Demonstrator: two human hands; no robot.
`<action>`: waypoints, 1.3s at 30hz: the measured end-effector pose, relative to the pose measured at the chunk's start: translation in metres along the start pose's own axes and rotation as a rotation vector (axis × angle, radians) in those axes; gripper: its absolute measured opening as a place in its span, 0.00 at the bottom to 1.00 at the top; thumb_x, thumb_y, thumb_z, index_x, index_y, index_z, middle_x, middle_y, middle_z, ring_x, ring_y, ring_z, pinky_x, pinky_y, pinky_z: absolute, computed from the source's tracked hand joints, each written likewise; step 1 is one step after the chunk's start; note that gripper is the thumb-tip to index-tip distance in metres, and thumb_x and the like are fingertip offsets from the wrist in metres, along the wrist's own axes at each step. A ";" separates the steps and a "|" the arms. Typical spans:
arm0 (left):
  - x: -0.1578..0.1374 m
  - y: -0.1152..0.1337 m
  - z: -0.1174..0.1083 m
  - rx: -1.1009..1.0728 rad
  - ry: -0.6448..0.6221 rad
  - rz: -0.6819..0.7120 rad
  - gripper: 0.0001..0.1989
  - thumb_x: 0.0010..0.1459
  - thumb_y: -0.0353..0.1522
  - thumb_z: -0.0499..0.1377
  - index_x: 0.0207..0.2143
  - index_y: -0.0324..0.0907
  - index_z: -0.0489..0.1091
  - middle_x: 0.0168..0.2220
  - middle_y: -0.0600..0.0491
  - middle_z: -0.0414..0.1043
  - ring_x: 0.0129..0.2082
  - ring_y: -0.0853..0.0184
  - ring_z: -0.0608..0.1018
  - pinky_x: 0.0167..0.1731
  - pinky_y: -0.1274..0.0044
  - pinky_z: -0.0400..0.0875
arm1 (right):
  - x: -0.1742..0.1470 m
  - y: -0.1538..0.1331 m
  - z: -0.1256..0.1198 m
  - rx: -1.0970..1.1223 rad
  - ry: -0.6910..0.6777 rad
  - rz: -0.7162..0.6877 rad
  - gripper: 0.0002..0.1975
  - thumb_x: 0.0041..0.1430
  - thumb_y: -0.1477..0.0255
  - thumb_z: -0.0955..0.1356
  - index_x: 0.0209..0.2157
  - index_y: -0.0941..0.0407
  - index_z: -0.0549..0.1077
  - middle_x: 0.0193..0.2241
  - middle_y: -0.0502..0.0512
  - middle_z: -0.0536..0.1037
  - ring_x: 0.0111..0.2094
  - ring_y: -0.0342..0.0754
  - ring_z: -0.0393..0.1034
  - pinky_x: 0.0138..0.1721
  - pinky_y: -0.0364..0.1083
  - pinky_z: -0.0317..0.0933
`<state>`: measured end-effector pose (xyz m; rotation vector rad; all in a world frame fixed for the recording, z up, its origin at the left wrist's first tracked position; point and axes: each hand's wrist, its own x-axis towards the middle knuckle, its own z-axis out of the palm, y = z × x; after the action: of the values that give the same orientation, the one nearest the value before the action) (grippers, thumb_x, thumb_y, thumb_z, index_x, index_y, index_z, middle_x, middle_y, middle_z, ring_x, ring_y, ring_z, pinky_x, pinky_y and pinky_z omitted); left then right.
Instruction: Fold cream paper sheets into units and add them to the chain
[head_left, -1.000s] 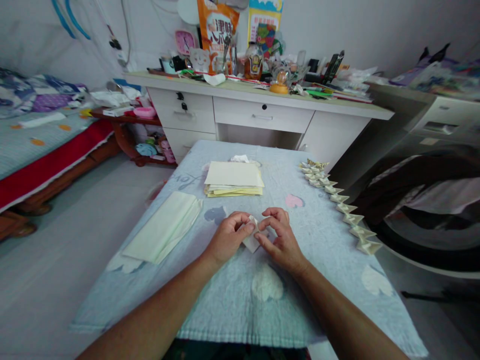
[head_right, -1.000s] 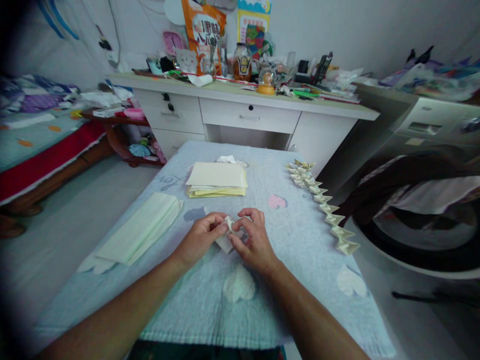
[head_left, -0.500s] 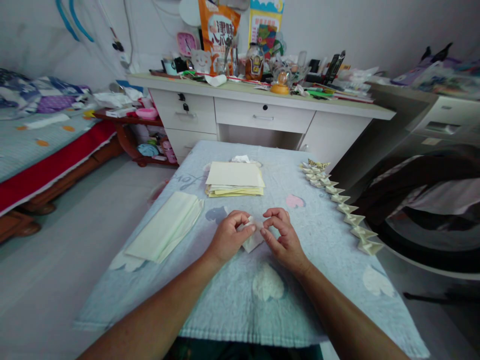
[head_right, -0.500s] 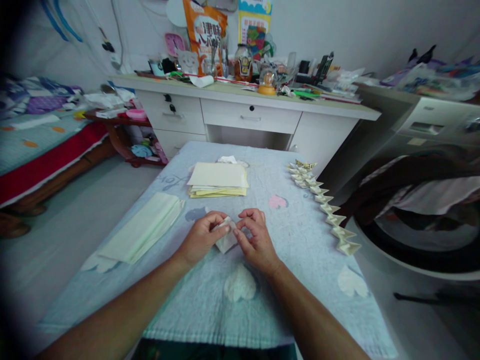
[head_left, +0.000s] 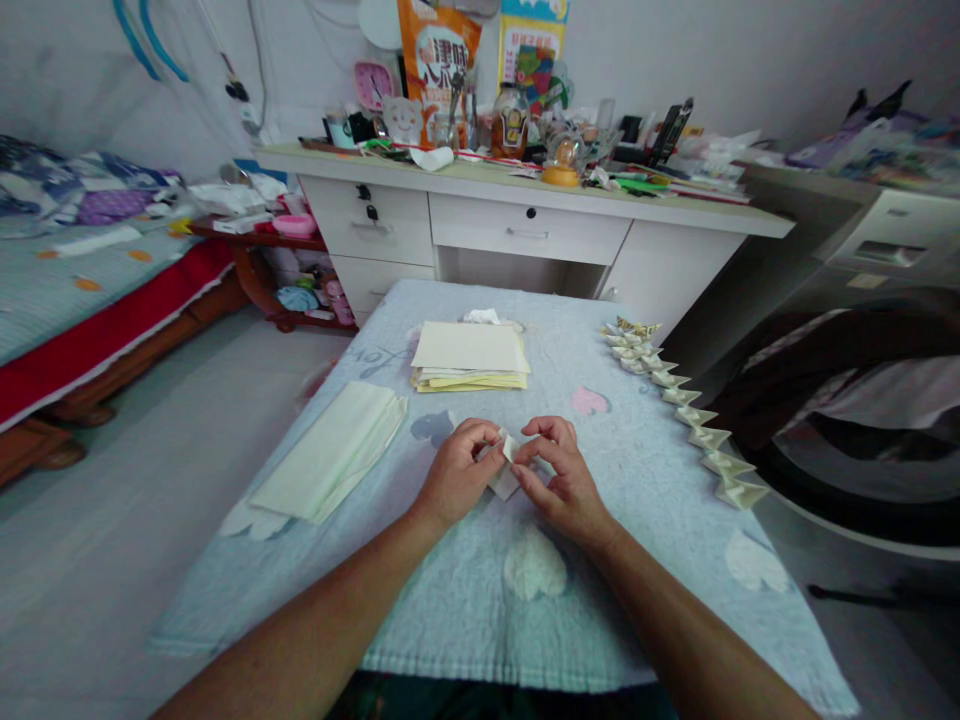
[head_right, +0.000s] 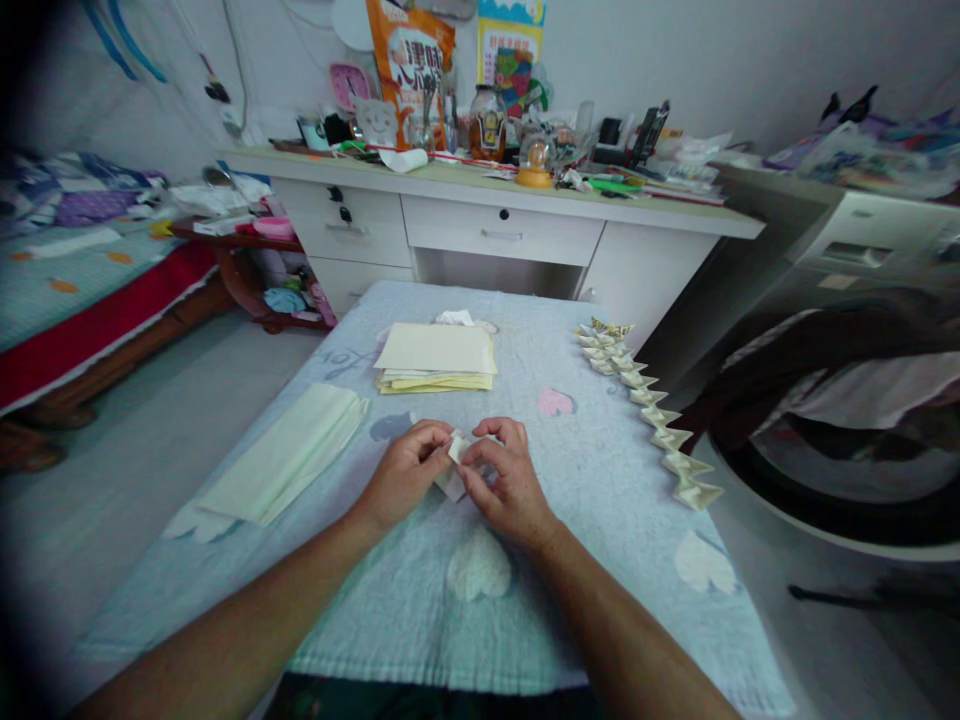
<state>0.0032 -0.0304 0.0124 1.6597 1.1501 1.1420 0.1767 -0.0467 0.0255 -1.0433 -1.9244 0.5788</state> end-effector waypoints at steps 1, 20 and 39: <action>0.000 0.001 0.000 -0.006 -0.001 0.002 0.06 0.57 0.33 0.58 0.29 0.40 0.70 0.37 0.51 0.69 0.37 0.67 0.73 0.37 0.77 0.67 | 0.000 0.000 -0.001 0.015 0.011 0.012 0.02 0.58 0.72 0.66 0.34 0.53 0.70 0.43 0.56 0.66 0.48 0.52 0.60 0.51 0.54 0.55; -0.001 0.009 0.000 0.108 0.012 0.063 0.06 0.48 0.28 0.64 0.24 0.40 0.68 0.36 0.53 0.69 0.38 0.67 0.73 0.40 0.77 0.66 | 0.002 0.003 0.001 0.018 -0.016 0.012 0.07 0.62 0.74 0.63 0.36 0.52 0.74 0.38 0.54 0.68 0.43 0.49 0.61 0.46 0.51 0.56; -0.002 0.005 -0.004 -0.043 -0.106 0.040 0.06 0.57 0.34 0.58 0.32 0.40 0.71 0.38 0.50 0.70 0.41 0.65 0.73 0.43 0.74 0.67 | 0.003 0.007 -0.002 0.028 0.021 0.032 0.01 0.58 0.73 0.67 0.34 0.54 0.72 0.38 0.54 0.68 0.44 0.50 0.62 0.47 0.51 0.56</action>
<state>0.0003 -0.0334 0.0180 1.6963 1.0235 1.0830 0.1803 -0.0399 0.0227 -1.0596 -1.8793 0.6093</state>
